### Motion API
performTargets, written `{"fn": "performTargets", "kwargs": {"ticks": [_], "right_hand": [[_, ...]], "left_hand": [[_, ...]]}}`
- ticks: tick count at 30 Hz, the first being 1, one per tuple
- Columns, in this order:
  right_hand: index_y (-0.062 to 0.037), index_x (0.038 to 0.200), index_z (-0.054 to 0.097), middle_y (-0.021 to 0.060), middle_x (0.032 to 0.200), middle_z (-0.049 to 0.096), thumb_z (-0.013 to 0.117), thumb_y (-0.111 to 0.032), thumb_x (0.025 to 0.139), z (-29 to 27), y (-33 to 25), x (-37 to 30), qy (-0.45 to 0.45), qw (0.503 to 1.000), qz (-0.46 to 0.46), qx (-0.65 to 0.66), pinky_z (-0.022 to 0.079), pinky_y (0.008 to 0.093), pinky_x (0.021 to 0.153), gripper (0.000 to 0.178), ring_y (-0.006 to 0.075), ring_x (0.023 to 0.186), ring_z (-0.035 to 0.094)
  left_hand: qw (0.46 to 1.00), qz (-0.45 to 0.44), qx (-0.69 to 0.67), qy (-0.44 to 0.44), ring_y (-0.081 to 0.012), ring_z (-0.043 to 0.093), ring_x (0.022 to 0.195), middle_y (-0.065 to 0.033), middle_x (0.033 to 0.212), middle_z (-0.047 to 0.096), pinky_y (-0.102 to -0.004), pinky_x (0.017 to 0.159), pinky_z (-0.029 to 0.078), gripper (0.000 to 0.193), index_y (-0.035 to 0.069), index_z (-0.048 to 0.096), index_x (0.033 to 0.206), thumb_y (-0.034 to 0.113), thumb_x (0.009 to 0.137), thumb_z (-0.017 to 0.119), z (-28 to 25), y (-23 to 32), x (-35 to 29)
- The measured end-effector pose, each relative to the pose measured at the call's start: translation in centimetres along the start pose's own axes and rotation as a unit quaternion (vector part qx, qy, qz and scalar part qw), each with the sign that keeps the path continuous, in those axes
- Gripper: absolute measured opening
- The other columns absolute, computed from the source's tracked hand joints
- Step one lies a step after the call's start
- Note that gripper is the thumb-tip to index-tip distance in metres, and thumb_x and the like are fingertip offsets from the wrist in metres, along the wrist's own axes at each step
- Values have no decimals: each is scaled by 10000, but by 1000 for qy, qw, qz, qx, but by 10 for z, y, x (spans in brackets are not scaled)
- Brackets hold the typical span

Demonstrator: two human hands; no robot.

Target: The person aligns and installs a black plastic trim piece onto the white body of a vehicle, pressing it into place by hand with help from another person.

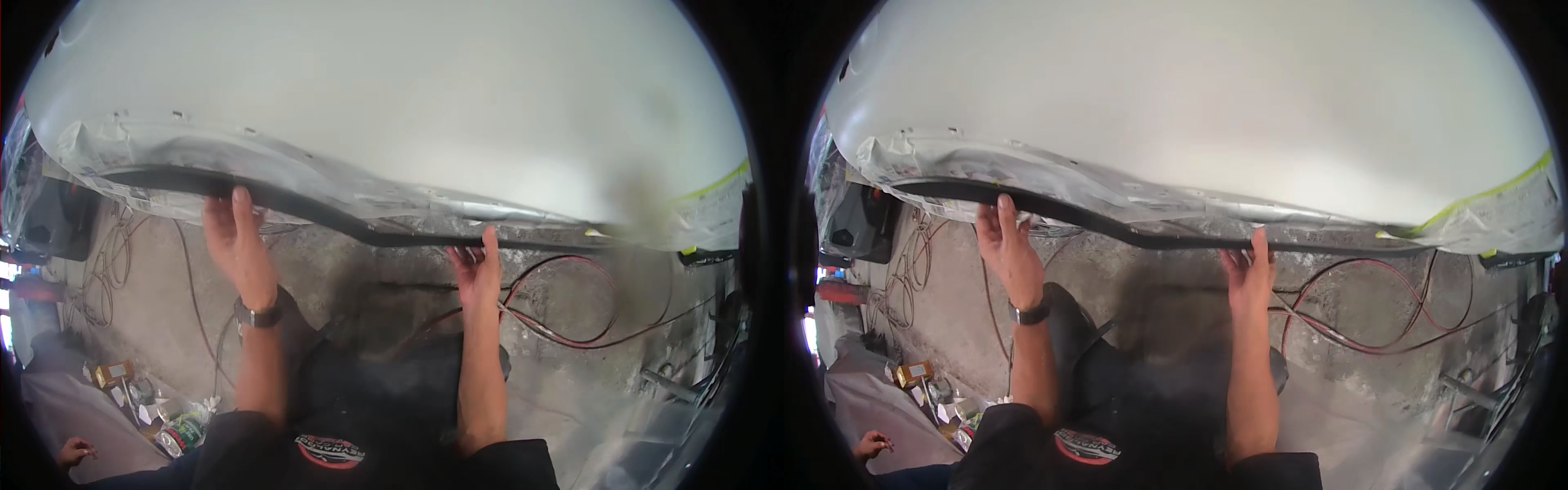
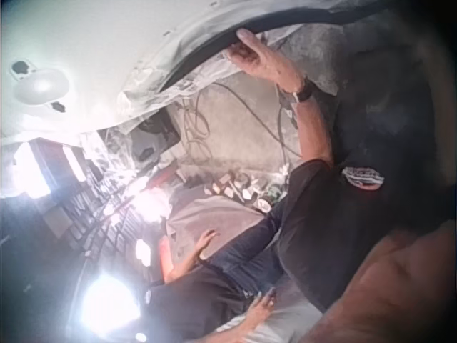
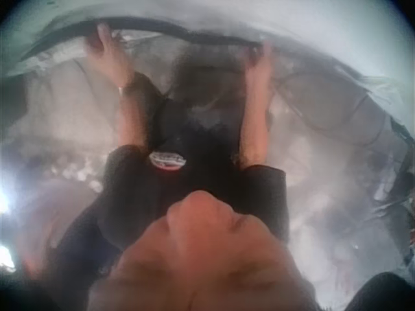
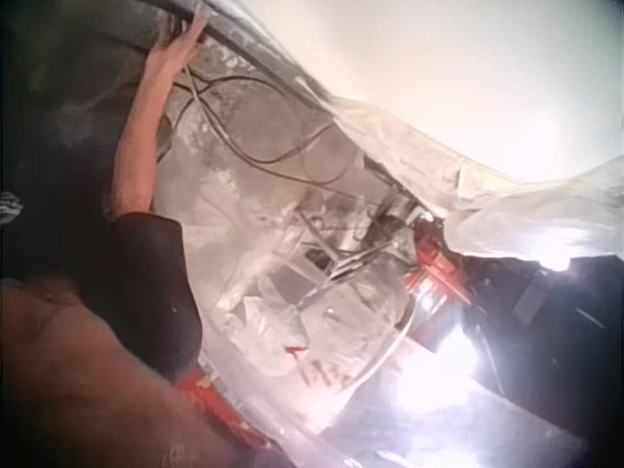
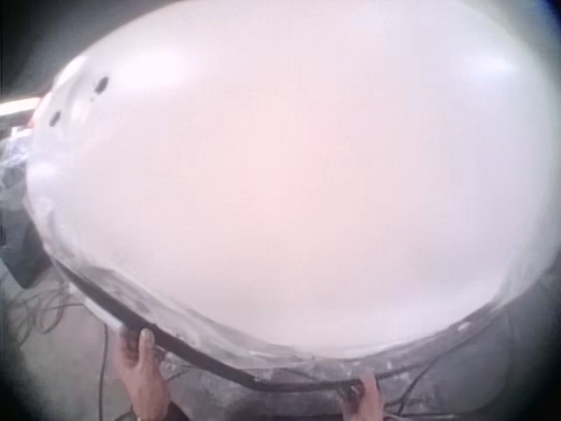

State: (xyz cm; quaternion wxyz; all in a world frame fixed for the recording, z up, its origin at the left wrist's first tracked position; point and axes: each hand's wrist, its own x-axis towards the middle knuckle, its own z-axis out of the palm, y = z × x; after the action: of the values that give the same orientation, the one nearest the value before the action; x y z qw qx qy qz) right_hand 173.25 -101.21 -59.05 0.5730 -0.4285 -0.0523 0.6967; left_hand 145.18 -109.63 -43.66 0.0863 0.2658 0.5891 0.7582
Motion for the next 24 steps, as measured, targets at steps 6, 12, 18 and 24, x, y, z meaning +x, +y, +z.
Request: {"fn": "performTargets", "kwargs": {"ticks": [6,12,18,24], "right_hand": [[-105,1271,413,121,1240,535,848,-309,842,7,11,23,-56,997,-51,8,521,522,974,644,299,1118,566],[-128,1365,346,132,1357,484,855,-268,830,24,17,31,-72,995,-63,37,462,546,1050,752,337,1225,516],[-175,1457,251,89,1381,484,824,-196,850,24,35,41,-89,989,-84,78,411,582,1075,835,302,1275,490],[-201,1358,387,39,1351,526,799,-185,877,25,50,27,-125,982,-107,91,382,597,1107,633,251,1319,476]], "left_hand": [[998,36,-49,-12,-119,593,995,-43,1154,628,-296,817,494,476,-3,509,1384,251,1008,655,-4,-27,7],[995,51,-76,-37,-90,594,996,-1,1138,625,-296,800,507,448,37,534,1353,238,987,696,-5,-29,21],[993,61,-88,-52,-111,590,1046,-26,1201,620,-300,840,488,482,39,510,1386,216,978,697,-2,-25,28],[996,25,-88,-21,-158,574,1134,-66,1305,589,-332,894,473,521,45,471,1446,167,982,672,-14,-30,30]]}}
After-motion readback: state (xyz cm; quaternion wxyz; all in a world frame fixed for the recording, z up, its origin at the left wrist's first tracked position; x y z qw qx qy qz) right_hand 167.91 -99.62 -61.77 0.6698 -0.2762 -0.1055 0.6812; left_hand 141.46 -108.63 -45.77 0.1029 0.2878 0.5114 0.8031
